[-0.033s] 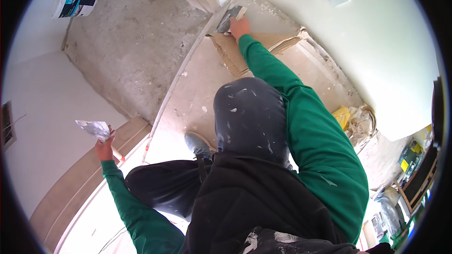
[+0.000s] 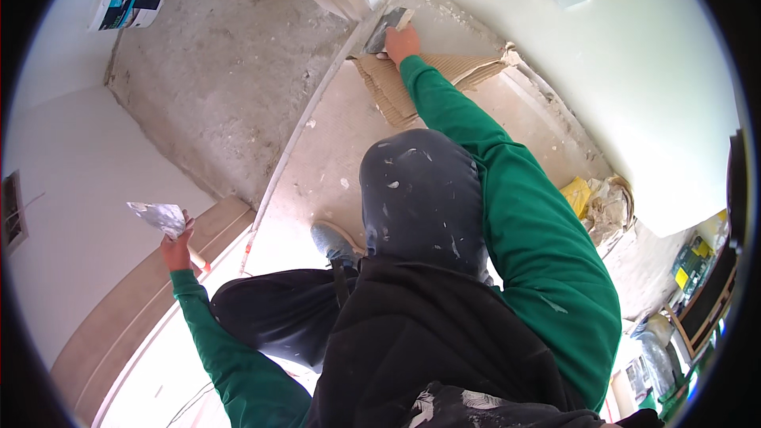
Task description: The person applies plaster to the wall-floor junction using a trowel and a hawk. They scoop plaster from the hawk and spread it along the base of the wall, smoothing the surface. The person moves along the wall, repeating the application process in different sections.
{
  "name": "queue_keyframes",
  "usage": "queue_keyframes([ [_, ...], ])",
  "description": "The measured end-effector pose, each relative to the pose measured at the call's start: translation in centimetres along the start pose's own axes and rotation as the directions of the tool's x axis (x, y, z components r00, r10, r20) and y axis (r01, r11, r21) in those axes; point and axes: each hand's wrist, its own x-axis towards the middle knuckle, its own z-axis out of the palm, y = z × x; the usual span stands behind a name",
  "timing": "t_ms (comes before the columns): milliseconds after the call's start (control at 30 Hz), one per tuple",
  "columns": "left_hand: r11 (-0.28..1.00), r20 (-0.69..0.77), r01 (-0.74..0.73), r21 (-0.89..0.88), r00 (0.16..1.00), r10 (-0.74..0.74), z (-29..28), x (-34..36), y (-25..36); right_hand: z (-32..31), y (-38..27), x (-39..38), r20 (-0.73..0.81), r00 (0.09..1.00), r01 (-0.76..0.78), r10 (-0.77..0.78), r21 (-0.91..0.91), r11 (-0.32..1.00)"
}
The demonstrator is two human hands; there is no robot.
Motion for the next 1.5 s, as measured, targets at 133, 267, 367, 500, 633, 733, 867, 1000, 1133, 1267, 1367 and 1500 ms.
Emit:
queue_keyframes([
  [133,0.999,-0.025,-0.004,-0.049,1.0,0.002,0.3,-0.7,0.3,0.6,-4.2,-0.2,0.03,0.976,0.199,-0.218,-0.546,0.814],
  [267,1.0,0.017,-0.007,-0.019,1.0,0.008,0.5,0.1,0.5,-2.3,-5.4,4.8,-0.003,0.985,0.15,-0.174,-0.496,0.855],
  [367,1.0,0.001,0.011,-0.026,1.0,-0.011,-0.7,-0.2,-0.5,-2.3,-6.9,3.2,-0.026,0.967,0.142,-0.254,-0.773,0.618],
  [500,1.0,0.008,-0.019,0.006,1.0,0.019,-0.2,0.0,-0.4,-3.0,-6.0,2.1,0.229,0.878,0.322,-0.42,-0.933,0.164],
  [633,0.999,0.029,-0.044,-0.006,0.999,0.045,0.1,0.6,0.0,-1.7,-4.6,-0.8,0.515,0.787,0.549,-0.341,-0.836,0.003],
  [733,0.999,0.042,-0.049,0.009,0.998,0.049,0.0,0.8,-0.3,-1.0,-4.5,-2.7,0.52,0.793,0.569,-0.316,-0.818,0.081],
  [867,0.999,0.025,-0.039,0.02,0.999,0.039,0.4,0.3,0.2,-2.3,-5.8,-2.8,0.258,0.892,0.344,-0.37,-0.92,0.187],
  [1000,0.999,0.02,-0.031,0.011,0.999,0.031,-0.1,0.4,-0.6,-1.6,-4.9,-2.5,0.403,0.812,0.479,-0.422,-0.873,0.089],
  [1133,1.0,0.004,-0.023,0.019,1.0,0.023,-0.1,0.2,-0.2,-1.6,-4.8,-3.6,0.429,0.806,0.495,-0.408,-0.867,0.066],
  [1267,1.0,0.001,-0.024,0.004,1.0,0.024,-0.1,0.0,-0.2,-1.8,-4.4,-3.3,0.369,0.81,0.466,-0.457,-0.876,0.12],
  [1367,1.0,0.018,-0.011,0.02,1.0,0.011,-0.1,0.1,-0.2,-1.3,-3.7,-2.9,0.38,0.772,0.496,-0.51,-0.862,0.108],
  [1500,1.0,0.02,-0.002,0.0,1.0,0.002,0.4,0.2,0.4,-0.9,-3.1,-2.6,0.373,0.771,0.479,-0.516,-0.874,0.085],
])
